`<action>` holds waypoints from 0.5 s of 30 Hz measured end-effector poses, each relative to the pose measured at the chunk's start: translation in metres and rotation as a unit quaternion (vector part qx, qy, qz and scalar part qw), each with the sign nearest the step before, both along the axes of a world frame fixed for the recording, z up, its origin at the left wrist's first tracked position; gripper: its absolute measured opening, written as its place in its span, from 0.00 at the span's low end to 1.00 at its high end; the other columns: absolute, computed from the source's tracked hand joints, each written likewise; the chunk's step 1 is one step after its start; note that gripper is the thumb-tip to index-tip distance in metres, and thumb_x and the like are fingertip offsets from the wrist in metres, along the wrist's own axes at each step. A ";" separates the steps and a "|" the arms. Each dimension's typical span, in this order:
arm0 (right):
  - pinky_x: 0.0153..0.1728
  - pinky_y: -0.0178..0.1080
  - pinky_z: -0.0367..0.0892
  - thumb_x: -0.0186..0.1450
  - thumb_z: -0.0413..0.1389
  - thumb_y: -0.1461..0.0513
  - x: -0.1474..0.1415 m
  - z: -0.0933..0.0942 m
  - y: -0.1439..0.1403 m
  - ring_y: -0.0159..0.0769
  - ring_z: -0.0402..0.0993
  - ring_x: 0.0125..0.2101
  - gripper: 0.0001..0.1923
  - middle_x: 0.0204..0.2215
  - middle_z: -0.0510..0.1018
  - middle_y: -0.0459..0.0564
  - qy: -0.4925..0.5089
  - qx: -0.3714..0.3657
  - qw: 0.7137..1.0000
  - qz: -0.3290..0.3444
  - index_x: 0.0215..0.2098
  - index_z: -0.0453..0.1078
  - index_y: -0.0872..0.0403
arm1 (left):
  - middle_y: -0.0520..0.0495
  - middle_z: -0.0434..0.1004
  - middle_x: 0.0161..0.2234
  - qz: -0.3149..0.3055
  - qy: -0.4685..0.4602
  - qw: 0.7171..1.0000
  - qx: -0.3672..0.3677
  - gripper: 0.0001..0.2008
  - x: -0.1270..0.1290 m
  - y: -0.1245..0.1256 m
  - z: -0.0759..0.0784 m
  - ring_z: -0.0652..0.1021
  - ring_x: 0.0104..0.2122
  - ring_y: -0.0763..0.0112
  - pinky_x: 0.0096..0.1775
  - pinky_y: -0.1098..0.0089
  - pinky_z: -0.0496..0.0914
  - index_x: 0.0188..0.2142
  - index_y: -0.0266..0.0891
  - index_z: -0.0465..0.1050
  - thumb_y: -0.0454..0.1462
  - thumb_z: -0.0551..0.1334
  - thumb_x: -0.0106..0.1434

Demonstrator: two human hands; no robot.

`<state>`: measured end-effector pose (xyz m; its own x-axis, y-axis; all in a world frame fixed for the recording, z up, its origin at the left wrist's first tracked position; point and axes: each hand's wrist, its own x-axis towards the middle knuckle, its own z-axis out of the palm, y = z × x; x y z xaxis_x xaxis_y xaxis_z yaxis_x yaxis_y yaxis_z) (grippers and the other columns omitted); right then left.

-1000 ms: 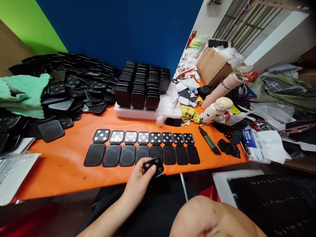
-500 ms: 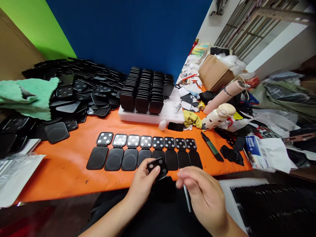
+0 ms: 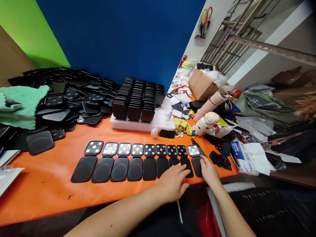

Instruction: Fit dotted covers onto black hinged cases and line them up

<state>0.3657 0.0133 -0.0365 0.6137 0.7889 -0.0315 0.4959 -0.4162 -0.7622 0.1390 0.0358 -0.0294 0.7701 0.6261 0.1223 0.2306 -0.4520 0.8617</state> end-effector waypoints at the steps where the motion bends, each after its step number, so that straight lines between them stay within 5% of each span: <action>1: 0.54 0.55 0.53 0.55 0.52 0.56 0.002 -0.002 0.003 0.53 0.65 0.48 0.18 0.43 0.74 0.61 0.009 0.013 1.000 0.002 0.38 0.74 0.57 | 0.44 0.60 0.60 -0.017 0.009 1.000 0.019 0.26 0.003 0.000 -0.002 0.59 0.59 0.56 0.59 0.52 0.51 0.56 0.43 0.62 0.38 0.60 0.57; 5: 0.55 0.52 0.55 0.57 0.52 0.50 -0.011 0.003 0.000 0.49 0.59 0.54 0.22 0.50 0.69 0.59 0.063 0.060 0.996 -0.001 0.43 0.72 0.55 | 0.43 0.56 0.61 -0.063 0.053 0.992 0.098 0.28 0.014 0.003 -0.006 0.53 0.61 0.56 0.59 0.50 0.45 0.59 0.40 0.57 0.43 0.57 0.60; 8: 0.49 0.50 0.65 0.63 0.42 0.46 -0.029 0.025 -0.007 0.44 0.66 0.51 0.27 0.51 0.70 0.55 0.229 0.071 0.970 0.042 0.49 0.69 0.51 | 0.42 0.53 0.62 -0.085 0.120 0.966 0.214 0.30 0.022 0.005 -0.007 0.51 0.62 0.57 0.59 0.51 0.46 0.60 0.36 0.53 0.47 0.53 0.63; 12: 0.51 0.45 0.63 0.63 0.48 0.48 -0.051 0.056 -0.008 0.40 0.62 0.55 0.22 0.56 0.66 0.51 0.577 0.114 0.806 0.059 0.48 0.69 0.50 | 0.41 0.58 0.60 -0.101 0.139 0.938 0.302 0.31 0.034 0.005 -0.011 0.53 0.61 0.57 0.59 0.52 0.44 0.59 0.33 0.55 0.51 0.51 0.62; 15: 0.48 0.42 0.66 0.61 0.55 0.55 -0.063 0.061 -0.003 0.38 0.67 0.51 0.16 0.51 0.71 0.51 0.616 0.121 0.778 0.033 0.45 0.71 0.52 | 0.39 0.62 0.58 -0.109 0.146 0.930 0.321 0.31 0.044 0.004 -0.019 0.54 0.60 0.54 0.58 0.50 0.42 0.56 0.32 0.60 0.52 0.52 0.61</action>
